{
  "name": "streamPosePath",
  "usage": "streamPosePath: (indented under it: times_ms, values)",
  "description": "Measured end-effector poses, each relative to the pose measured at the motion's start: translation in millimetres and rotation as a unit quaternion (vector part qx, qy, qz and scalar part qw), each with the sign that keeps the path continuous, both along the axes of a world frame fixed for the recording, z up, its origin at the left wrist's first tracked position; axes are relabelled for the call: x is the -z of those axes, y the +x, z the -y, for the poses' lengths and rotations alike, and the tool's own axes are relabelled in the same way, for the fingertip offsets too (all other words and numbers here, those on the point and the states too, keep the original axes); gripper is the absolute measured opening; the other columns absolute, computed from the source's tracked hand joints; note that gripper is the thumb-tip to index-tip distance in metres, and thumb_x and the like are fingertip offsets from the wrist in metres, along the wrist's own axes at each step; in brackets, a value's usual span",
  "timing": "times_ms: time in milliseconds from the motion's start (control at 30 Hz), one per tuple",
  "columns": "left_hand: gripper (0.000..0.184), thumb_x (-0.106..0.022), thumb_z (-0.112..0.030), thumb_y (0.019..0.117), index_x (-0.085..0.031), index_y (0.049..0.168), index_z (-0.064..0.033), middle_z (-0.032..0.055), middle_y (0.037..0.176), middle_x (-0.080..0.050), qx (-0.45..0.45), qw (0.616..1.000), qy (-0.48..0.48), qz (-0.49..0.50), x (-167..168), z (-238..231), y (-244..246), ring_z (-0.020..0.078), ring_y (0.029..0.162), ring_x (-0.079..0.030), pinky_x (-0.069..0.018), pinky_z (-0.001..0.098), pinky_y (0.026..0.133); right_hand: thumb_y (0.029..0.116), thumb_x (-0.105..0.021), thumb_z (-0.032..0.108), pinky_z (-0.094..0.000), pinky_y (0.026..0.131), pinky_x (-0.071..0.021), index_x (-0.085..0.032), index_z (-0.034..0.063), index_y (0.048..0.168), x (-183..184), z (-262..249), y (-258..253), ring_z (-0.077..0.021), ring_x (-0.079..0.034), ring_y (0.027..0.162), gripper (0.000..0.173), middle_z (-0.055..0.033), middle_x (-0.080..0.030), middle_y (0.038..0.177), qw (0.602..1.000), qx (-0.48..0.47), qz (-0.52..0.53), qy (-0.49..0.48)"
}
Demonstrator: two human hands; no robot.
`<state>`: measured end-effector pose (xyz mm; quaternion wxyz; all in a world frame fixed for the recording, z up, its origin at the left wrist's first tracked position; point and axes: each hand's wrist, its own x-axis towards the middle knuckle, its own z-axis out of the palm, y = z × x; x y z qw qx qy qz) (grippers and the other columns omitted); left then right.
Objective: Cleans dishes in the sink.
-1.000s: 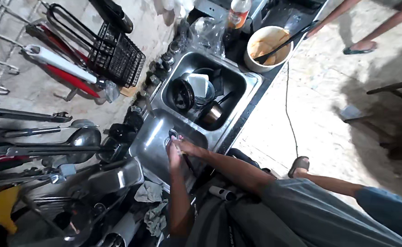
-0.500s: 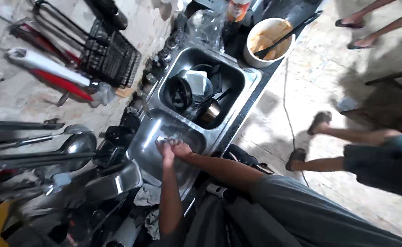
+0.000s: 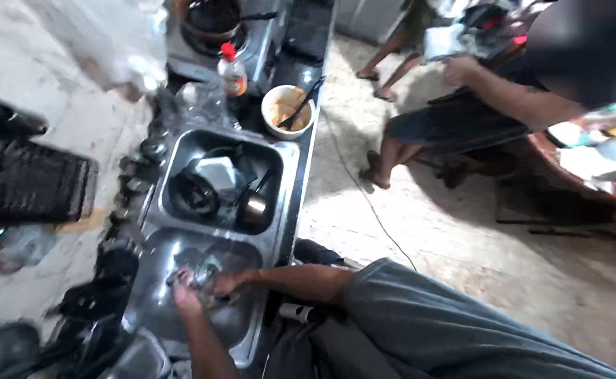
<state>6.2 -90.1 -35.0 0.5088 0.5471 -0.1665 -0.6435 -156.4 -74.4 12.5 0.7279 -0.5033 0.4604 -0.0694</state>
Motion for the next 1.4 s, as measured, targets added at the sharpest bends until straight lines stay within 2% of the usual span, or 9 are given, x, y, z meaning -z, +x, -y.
streamPosePath:
  times_ms: [133,267,433,533,633,800,1033,1233,1400]
  values:
    - [0.049,-0.02,-0.038,0.114,-0.048,0.136,-0.0039,0.0048,0.105,-0.064,-0.03,0.976,0.175,0.123,-9,-13,-4,0.0091,0.087,-0.061,-0.054,0.0281,0.077,0.1094,-0.048,0.036,-0.0619,0.112,-0.0403,-0.057,-0.0058,0.138,-28,-2,-16,-0.0455,-0.055,0.132,0.051,-0.0291,-0.059,0.138,0.962,-0.189,-0.097,-0.171]
    - [0.041,-0.032,-0.036,0.1127,-0.051,0.136,-0.0077,0.0083,0.111,-0.065,-0.04,0.979,0.188,0.066,22,-22,7,0.0159,0.094,-0.063,-0.0559,0.0349,0.082,0.1065,-0.053,0.033,-0.0572,0.113,-0.0428,-0.038,-0.0008,0.154,-9,6,3,-0.0424,-0.052,0.136,0.06,-0.029,-0.047,0.151,0.975,-0.109,-0.123,-0.149]
    - [0.072,-0.02,-0.068,0.1045,-0.054,0.139,-0.0139,0.0091,0.121,-0.067,0.002,0.987,0.163,0.0,17,-31,-14,0.0196,0.109,-0.065,-0.0558,0.0413,0.092,0.0952,-0.066,0.012,-0.0578,0.106,-0.0486,-0.063,-0.0007,0.13,34,12,27,-0.0411,-0.06,0.126,0.038,-0.0249,-0.062,0.134,0.964,-0.017,-0.146,-0.222]
    - [0.069,-0.017,-0.06,0.1081,-0.051,0.144,-0.0112,0.0116,0.131,-0.064,0.006,0.984,0.174,0.042,6,-37,-27,0.0216,0.118,-0.062,-0.0529,0.0429,0.098,0.091,-0.068,0.006,-0.0561,0.108,-0.0484,-0.068,0.0018,0.125,58,15,37,-0.0379,-0.056,0.132,0.035,-0.0183,-0.064,0.135,0.916,-0.035,-0.189,-0.352]
    - [0.047,-0.03,-0.035,0.1138,-0.056,0.132,0.0,0.0154,0.112,-0.065,0.028,0.969,0.184,0.162,10,-40,-27,0.0209,0.097,-0.063,-0.0547,0.0384,0.086,0.0974,-0.058,0.002,-0.0564,0.116,-0.0409,-0.063,0.0,0.134,72,18,45,-0.0409,-0.047,0.142,0.037,-0.0202,-0.057,0.147,0.88,-0.049,-0.211,-0.422]
    - [0.041,-0.058,-0.029,0.106,-0.061,0.13,0.0049,0.0263,0.122,-0.066,0.138,0.877,0.213,0.407,63,-46,29,0.0343,0.109,-0.068,-0.0568,0.0499,0.097,0.0938,-0.068,0.013,-0.0629,0.088,-0.0559,-0.055,-0.0005,0.137,59,31,35,-0.0447,-0.067,0.11,0.047,-0.0257,-0.061,0.132,0.95,0.12,-0.249,-0.143]
    - [0.05,-0.05,-0.034,0.1075,-0.055,0.143,0.0005,0.0278,0.147,-0.051,0.253,0.677,0.205,0.661,58,-36,40,0.0427,0.141,-0.046,-0.0369,0.0542,0.118,0.1006,-0.065,0.034,-0.0497,0.093,-0.0547,-0.061,0.0026,0.133,58,48,-29,-0.0297,-0.068,0.103,0.045,-0.0207,-0.068,0.116,0.977,0.178,-0.063,0.099]
    - [0.04,-0.044,-0.03,0.1106,-0.061,0.135,-0.0031,0.0193,0.137,-0.062,0.25,0.735,-0.132,0.617,-3,71,-91,0.0341,0.13,-0.058,-0.045,0.05,0.113,0.1079,-0.05,0.039,-0.0401,0.081,-0.058,-0.055,0.0058,0.138,31,41,-60,-0.0213,-0.067,0.091,0.045,-0.014,-0.067,0.111,0.941,0.269,0.019,0.205]
    - [0.057,-0.06,-0.04,0.1034,-0.053,0.145,-0.0016,0.0249,0.134,-0.063,0.349,0.782,-0.063,0.512,-2,147,-166,0.039,0.128,-0.059,-0.0456,0.0565,0.111,0.1055,-0.056,0.026,-0.0366,0.079,-0.0587,-0.051,0.0047,0.14,16,32,-81,-0.0187,-0.068,0.09,0.041,-0.0123,-0.067,0.11,0.935,0.295,0.042,0.194]
